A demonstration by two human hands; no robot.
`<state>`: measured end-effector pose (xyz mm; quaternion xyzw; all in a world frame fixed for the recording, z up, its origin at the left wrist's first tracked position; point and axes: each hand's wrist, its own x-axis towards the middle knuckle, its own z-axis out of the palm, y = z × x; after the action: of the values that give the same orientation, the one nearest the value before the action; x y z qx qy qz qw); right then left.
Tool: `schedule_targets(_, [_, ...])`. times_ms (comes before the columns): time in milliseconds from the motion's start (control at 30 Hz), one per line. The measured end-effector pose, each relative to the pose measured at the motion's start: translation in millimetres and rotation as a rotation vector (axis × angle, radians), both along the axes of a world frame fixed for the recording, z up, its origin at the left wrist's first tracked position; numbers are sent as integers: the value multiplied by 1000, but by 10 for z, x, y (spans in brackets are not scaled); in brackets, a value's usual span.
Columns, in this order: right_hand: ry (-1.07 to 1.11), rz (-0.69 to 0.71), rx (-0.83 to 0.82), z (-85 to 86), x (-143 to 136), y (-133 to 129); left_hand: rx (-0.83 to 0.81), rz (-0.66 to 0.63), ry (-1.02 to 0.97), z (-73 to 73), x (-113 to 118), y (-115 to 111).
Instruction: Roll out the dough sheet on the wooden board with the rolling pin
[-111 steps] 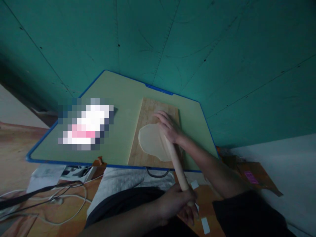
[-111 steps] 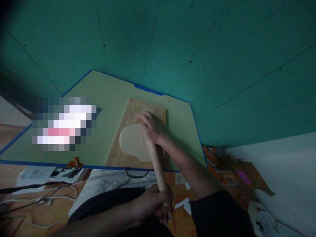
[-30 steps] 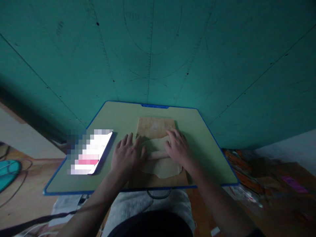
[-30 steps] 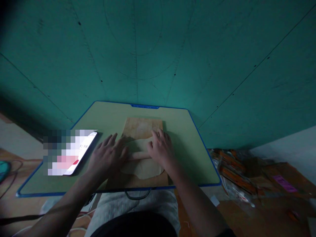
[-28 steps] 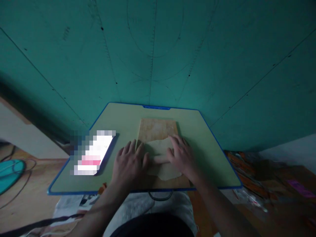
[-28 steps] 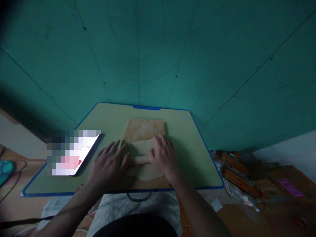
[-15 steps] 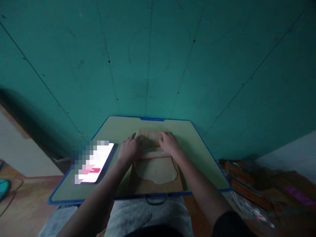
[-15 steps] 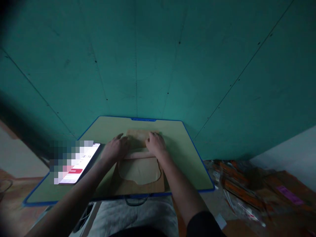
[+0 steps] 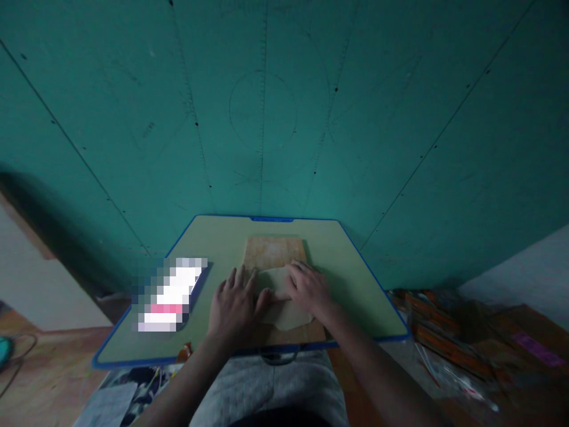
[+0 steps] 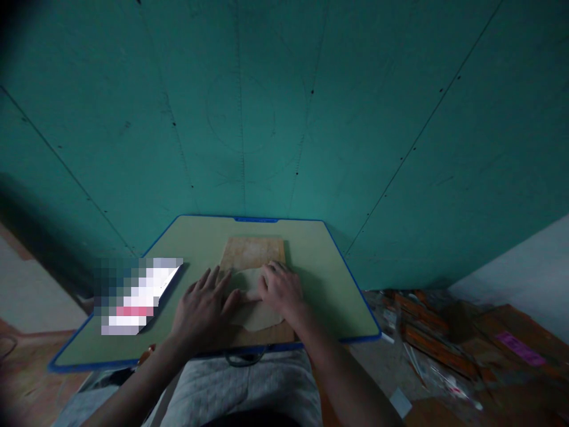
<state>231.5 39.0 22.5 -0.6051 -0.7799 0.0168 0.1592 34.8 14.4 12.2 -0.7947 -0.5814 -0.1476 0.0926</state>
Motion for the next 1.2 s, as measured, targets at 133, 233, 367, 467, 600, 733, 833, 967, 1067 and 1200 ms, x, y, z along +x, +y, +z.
schedule_targets(133, [-19, -20, -19, 125, -73, 271, -18, 42, 10, 163, 32, 297])
schedule_targets(233, [-27, -18, -28, 128, -88, 261, -48, 13, 0, 191, 34, 293])
schedule_targets(367, [-17, 7, 46, -43, -32, -91, 2, -33, -14, 15, 21, -58])
schedule_targets(467, [-8, 62, 152, -154, 9, -315, 65, -56, -22, -114, 18, -280])
schedule_targets(600, [-18, 27, 79, -95, -20, -177, 28, -38, -22, -50, 54, -122])
schedule_targets(733, [-12, -88, -24, 70, -102, 207, 32, 31, -3, 120, 101, 311])
schedule_targets(833, [-30, -94, 20, 87, -143, 234, 57, 4, -2, 114, 105, 368])
schedule_targets(967, [-75, -39, 126, -63, -155, -192, 93, -72, -30, -119, 121, -59])
schedule_targets(1067, [-65, 37, 151, -153, -146, -468, 144, -119, -51, -266, 193, -373])
schedule_targets(1200, [-94, 94, 111, -119, -154, -288, 88, -175, -52, -164, 295, -266])
